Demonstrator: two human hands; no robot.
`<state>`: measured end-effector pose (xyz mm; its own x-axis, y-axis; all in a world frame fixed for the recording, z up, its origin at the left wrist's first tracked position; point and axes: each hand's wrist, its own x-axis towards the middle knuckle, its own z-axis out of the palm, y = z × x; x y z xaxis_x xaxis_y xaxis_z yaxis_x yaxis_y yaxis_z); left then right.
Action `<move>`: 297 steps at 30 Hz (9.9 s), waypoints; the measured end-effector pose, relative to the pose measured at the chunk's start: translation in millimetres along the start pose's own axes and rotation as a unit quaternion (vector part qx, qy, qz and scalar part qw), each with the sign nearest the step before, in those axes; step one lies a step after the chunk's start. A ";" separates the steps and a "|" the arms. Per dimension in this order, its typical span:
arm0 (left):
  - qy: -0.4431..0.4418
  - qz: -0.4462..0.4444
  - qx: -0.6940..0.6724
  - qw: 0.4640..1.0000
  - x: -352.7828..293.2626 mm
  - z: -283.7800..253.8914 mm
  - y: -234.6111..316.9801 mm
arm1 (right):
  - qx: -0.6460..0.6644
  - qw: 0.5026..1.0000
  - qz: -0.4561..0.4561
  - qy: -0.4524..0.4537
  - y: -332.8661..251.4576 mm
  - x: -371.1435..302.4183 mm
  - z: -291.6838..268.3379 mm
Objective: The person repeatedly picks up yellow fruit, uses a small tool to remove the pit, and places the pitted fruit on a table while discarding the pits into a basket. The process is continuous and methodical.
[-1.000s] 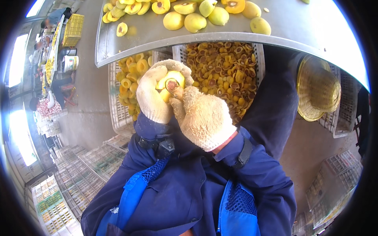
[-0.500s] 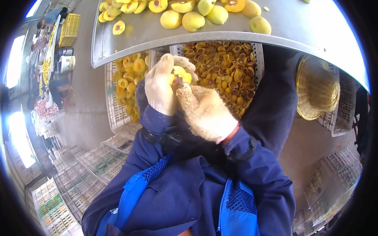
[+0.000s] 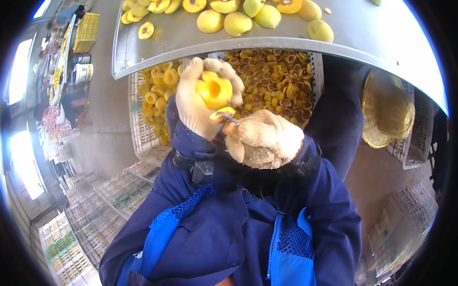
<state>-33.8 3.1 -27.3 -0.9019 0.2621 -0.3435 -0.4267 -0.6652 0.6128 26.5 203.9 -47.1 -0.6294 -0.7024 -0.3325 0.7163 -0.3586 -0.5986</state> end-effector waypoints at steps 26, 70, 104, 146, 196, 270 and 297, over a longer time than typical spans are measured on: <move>0.099 0.106 0.260 0.955 11.7 0.5 62.9 | -0.257 0.900 -0.192 0.295 -19.6 48.3 88.2; 0.010 0.112 -0.006 0.994 10.8 -2.6 4.0 | -0.020 0.984 -0.119 0.134 -3.7 18.9 56.6; 0.018 0.029 0.124 0.992 27.5 28.1 35.7 | -0.258 0.875 -0.245 0.328 -4.3 30.3 52.3; -0.046 0.206 0.456 0.865 14.4 20.4 12.8 | -0.302 0.897 -0.124 0.297 -15.0 27.8 55.6; -0.079 0.065 0.373 0.922 7.4 4.3 5.8 | 0.005 0.991 0.076 0.107 -29.6 0.8 28.4; 0.117 0.135 0.099 0.979 4.4 30.0 4.0 | -0.537 0.705 -0.290 0.362 -7.2 46.4 70.2; 0.112 0.097 0.149 0.978 9.6 25.2 8.7 | -0.524 0.752 -0.228 0.329 -6.3 42.7 60.0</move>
<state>-47.8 17.4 -7.4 -0.9444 -0.0306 -0.3274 -0.2805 -0.4444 0.8508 13.2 139.3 -13.8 -0.9973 -0.0735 -0.0016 -0.0320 0.4531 -0.8909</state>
